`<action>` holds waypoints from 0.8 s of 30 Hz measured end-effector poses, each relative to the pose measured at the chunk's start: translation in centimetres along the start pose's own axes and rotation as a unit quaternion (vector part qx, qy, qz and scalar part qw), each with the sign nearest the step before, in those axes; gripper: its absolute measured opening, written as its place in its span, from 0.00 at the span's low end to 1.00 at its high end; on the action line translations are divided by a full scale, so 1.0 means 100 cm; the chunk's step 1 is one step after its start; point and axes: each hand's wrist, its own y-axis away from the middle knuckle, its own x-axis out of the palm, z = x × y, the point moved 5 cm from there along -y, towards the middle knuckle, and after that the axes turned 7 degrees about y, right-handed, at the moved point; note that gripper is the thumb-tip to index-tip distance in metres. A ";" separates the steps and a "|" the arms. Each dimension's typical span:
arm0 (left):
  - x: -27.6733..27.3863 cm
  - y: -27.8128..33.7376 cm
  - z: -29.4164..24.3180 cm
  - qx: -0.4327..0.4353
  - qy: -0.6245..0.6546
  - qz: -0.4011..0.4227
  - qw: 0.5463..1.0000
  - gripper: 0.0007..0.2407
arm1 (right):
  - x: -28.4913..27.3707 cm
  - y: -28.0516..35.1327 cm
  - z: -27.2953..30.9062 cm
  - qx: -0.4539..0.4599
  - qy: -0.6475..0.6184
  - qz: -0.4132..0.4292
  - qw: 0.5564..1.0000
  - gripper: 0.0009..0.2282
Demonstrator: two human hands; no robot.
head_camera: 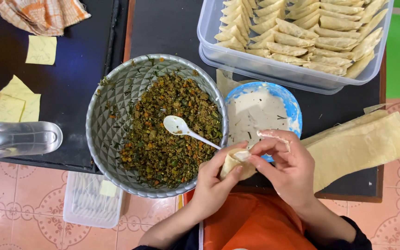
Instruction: Folding, filling, and sealing samosas using wrappers and a spoon
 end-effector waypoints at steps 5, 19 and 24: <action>0.005 0.001 0.000 0.034 0.215 -0.056 0.975 0.24 | 0.019 0.016 0.008 -0.164 0.186 0.035 0.968 0.11; 0.013 -0.002 0.011 -0.148 0.312 0.107 0.932 0.40 | -0.005 -0.031 0.017 0.030 0.310 0.237 0.920 0.25; 0.003 -0.016 -0.006 -0.020 0.068 0.052 0.996 0.45 | -0.010 -0.043 0.007 0.109 0.297 0.282 0.906 0.24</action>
